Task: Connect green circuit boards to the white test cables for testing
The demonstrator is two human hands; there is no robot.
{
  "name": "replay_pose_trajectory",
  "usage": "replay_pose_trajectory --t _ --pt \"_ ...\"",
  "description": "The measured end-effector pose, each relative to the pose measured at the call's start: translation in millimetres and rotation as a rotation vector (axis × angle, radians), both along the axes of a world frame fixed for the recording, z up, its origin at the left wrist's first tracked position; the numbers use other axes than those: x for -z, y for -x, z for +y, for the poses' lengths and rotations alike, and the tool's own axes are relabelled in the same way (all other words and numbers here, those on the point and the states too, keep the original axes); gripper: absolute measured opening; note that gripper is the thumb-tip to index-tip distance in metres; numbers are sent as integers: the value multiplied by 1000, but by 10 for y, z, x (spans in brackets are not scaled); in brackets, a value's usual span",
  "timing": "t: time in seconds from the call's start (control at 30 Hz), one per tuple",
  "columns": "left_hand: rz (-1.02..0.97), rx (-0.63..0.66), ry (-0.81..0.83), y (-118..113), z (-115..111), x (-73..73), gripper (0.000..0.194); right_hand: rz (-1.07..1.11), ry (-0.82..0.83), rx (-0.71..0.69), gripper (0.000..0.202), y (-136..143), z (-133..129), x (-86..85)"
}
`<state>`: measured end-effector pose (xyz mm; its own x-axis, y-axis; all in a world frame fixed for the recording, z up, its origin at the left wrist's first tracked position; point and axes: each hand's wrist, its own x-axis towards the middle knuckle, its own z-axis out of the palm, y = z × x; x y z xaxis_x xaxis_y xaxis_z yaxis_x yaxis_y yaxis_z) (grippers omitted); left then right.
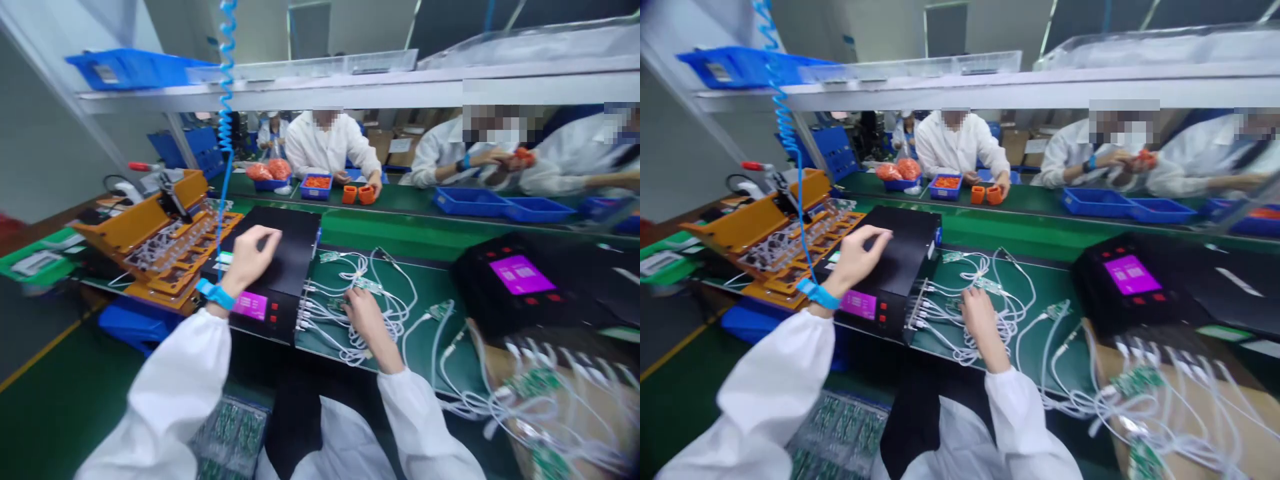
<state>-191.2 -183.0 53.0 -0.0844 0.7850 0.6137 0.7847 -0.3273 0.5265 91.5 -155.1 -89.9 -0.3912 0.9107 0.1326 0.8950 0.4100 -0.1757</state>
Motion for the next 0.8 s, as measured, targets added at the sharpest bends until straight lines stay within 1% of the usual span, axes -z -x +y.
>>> replay_pose_trajectory --t 0.03,0.1,0.17,0.2,0.23,0.27,0.3,0.33,0.4,0.47,0.53,0.6,0.63,0.7,0.77,0.8 --pt "-70 67 -4 -219 -93 -21 25 16 -11 -23 15 -61 31 37" --pt "-174 222 -9 -684 -242 -23 20 93 -56 -123 14 -214 81 86" --pt "-214 354 18 -1123 -327 52 19 262 -180 -199 17 -380 80 77" --pt "-213 377 45 -1315 -351 119 22 354 -270 -188 22 -459 51 47" --pt "-219 375 62 -1482 -370 201 29 444 -362 -132 26 -530 1 2" --pt "-226 345 98 -1624 -388 290 41 506 -414 -75 28 -592 -68 -52" --pt "-248 289 161 -1741 -408 380 53 540 -449 -28 28 -640 -149 -110" --pt "-296 241 246 -1836 -431 466 61 552 -466 14 28 -674 -236 -166" --pt "-394 240 401 -1966 -480 615 65 550 -483 59 26 -700 -396 -249" --pt "-519 256 488 -2031 -514 734 65 530 -491 61 24 -692 -502 -279" --pt "-672 263 521 -2051 -511 846 71 498 -500 34 24 -678 -545 -272" --pt "-845 277 532 -2041 -466 973 80 450 -511 -2 27 -670 -549 -262" --pt "-926 291 535 -2029 -433 1043 80 425 -517 -11 29 -668 -544 -265" --pt "-1038 313 545 -1995 -362 1187 70 379 -528 -16 33 -662 -535 -288" --pt "-1071 343 579 -1954 -312 1304 50 350 -530 -30 38 -650 -525 -324" --pt "-1069 363 598 -1932 -304 1341 40 348 -516 -46 41 -641 -519 -343"
